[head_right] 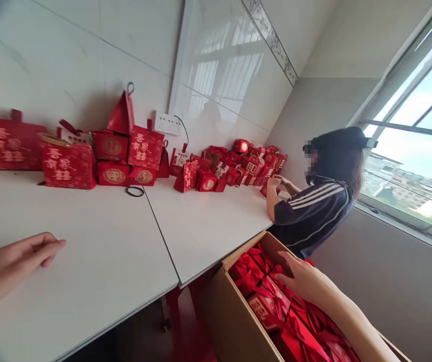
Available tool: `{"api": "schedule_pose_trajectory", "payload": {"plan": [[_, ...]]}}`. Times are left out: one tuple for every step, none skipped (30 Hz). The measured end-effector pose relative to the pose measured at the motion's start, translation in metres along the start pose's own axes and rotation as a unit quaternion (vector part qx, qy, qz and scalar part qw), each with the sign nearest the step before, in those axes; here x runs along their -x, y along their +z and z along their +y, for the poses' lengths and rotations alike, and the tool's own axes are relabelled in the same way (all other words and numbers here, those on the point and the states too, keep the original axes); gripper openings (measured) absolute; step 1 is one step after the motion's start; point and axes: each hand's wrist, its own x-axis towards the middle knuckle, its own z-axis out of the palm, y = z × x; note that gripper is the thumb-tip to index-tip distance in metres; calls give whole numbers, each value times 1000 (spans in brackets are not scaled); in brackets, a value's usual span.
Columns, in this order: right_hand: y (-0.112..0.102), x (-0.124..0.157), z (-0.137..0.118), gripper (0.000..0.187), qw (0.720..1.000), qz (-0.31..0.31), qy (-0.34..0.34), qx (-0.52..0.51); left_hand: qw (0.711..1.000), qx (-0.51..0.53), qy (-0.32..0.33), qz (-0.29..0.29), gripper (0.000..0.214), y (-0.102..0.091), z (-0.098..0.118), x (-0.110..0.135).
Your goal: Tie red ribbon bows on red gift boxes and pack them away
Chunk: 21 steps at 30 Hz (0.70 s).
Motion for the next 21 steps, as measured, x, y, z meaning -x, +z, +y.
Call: {"api": "schedule_pose_trajectory", "payload": {"plan": [[-2,-23,-35,52,999,2,-47,-9,999,29,-14,-14,41,-1,3,0],[-1,-44,-71,47,996,-7,-90,-9,998,55,-25,-26,39,0,5,1],[2,-63,-105,43,993,-14,-121,4,996,76,-34,-33,38,1,7,3],[8,-80,-137,39,988,-24,-150,27,995,88,-37,-34,38,2,8,5],[16,-96,-166,36,984,-32,-171,48,994,94,-35,-34,39,4,8,7],[26,-111,-192,34,981,-33,-183,54,994,99,-31,-32,40,5,9,8],[35,-125,-214,32,979,-33,-192,58,994,104,-24,-32,40,5,10,9],[45,-138,-233,30,978,-32,-196,60,993,109,-18,-31,41,6,11,10],[54,-149,-249,29,978,-30,-195,60,993,112,-14,-31,41,5,12,11],[62,-160,-264,28,979,-28,-192,61,993,116,-11,-31,41,5,14,11],[68,-169,-276,28,981,-26,-184,61,992,118,-10,-32,41,5,15,12],[74,-176,-288,28,983,-23,-174,61,992,120,-9,-33,41,5,17,13],[78,-183,-299,29,985,-20,-160,60,992,122,-8,-35,41,4,18,13],[81,-189,-309,32,988,-16,-143,58,992,123,-9,-36,40,5,19,13],[84,-194,-319,34,991,-10,-125,55,991,124,-10,-38,40,5,19,12],[86,-198,-329,36,993,-2,-109,51,991,125,-10,-40,39,5,19,12],[88,-202,-337,38,994,5,-95,46,991,127,-11,-43,38,6,18,11],[89,-207,-346,39,996,10,-84,41,991,130,-10,-45,38,6,18,10],[91,-211,-353,40,997,13,-74,35,990,133,-9,-46,38,7,16,9],[92,-214,-359,41,997,14,-67,28,990,136,-8,-47,37,7,15,8],[94,-218,-363,42,998,14,-59,21,989,140,-7,-47,36,8,13,7]]}}
